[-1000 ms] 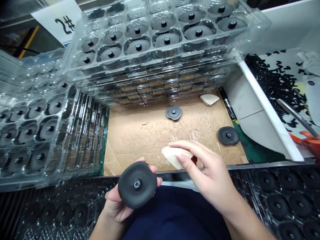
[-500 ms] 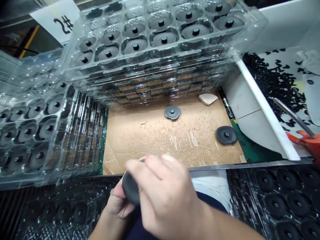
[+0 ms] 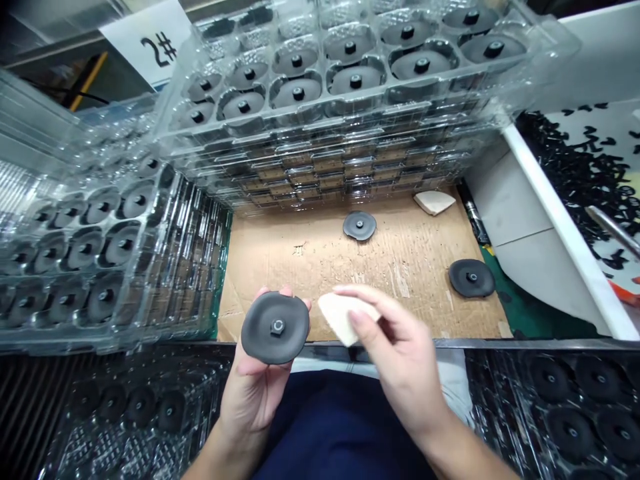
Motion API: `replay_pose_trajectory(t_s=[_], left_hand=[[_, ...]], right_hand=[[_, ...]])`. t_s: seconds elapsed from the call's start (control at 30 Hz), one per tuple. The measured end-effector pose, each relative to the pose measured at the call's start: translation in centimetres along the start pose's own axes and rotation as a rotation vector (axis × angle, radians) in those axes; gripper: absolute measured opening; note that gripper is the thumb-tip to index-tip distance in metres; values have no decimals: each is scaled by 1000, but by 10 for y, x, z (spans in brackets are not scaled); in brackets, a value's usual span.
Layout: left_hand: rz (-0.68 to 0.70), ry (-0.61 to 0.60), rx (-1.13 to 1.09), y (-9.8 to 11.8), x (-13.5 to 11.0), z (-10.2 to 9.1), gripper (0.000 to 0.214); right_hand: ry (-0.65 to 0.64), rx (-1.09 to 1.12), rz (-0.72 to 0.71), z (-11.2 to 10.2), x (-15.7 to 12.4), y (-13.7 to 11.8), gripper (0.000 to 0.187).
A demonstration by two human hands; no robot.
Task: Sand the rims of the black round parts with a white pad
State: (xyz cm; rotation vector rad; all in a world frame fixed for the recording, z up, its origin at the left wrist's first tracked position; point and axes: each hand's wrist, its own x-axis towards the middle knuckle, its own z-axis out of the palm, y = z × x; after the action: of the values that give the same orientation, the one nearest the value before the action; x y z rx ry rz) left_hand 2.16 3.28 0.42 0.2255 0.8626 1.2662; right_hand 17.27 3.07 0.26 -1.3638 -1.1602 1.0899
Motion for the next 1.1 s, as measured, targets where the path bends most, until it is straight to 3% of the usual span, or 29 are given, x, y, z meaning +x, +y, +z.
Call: replay_pose_trajectory(t_s=[0.07, 0.13, 0.2, 0.27, 0.37, 0.5, 0.67, 0.77, 0.83, 0.9, 0.97, 1.03, 1.1], left_hand=[[-16, 7, 1, -2, -1, -1, 55], [-39, 11, 11, -4, -2, -2, 56], [-62, 17, 33, -6, -3, -3, 59], [-76, 36, 60, -5, -3, -5, 61], [-63, 61, 72, -1, -2, -8, 56], [35, 20, 64, 7, 2, -7, 46], [67, 35, 95, 13, 5, -6, 55], [32, 60, 73, 11, 5, -4, 54], [6, 66, 69, 6, 4, -2, 55], [-16, 52, 60, 2, 3, 0, 56], [-23, 28, 57, 0, 0, 1, 53], [-41, -6, 73, 0, -2, -3, 48], [-56, -28, 104, 3, -3, -8, 49]], right_hand=[[94, -123, -86, -4, 1, -10, 22], [54, -251, -284, -3, 3, -25, 26], [-132, -322, -477, 2, 7, -38, 30], [-354, -385, -515, 6, 11, -44, 29], [-460, -466, -430, 10, 14, -45, 27], [-269, -300, -456, 17, 11, -36, 22], [-281, -262, -151, 4, 9, -7, 19], [-179, -300, 23, -11, 9, 8, 21], [-115, -308, 45, -15, 8, 6, 23], [-55, -320, -37, -10, 7, -7, 23], [-48, -351, -225, 1, 6, -25, 27], [-121, -362, -448, 14, 5, -40, 28], [-288, -346, -535, 23, 4, -49, 26]])
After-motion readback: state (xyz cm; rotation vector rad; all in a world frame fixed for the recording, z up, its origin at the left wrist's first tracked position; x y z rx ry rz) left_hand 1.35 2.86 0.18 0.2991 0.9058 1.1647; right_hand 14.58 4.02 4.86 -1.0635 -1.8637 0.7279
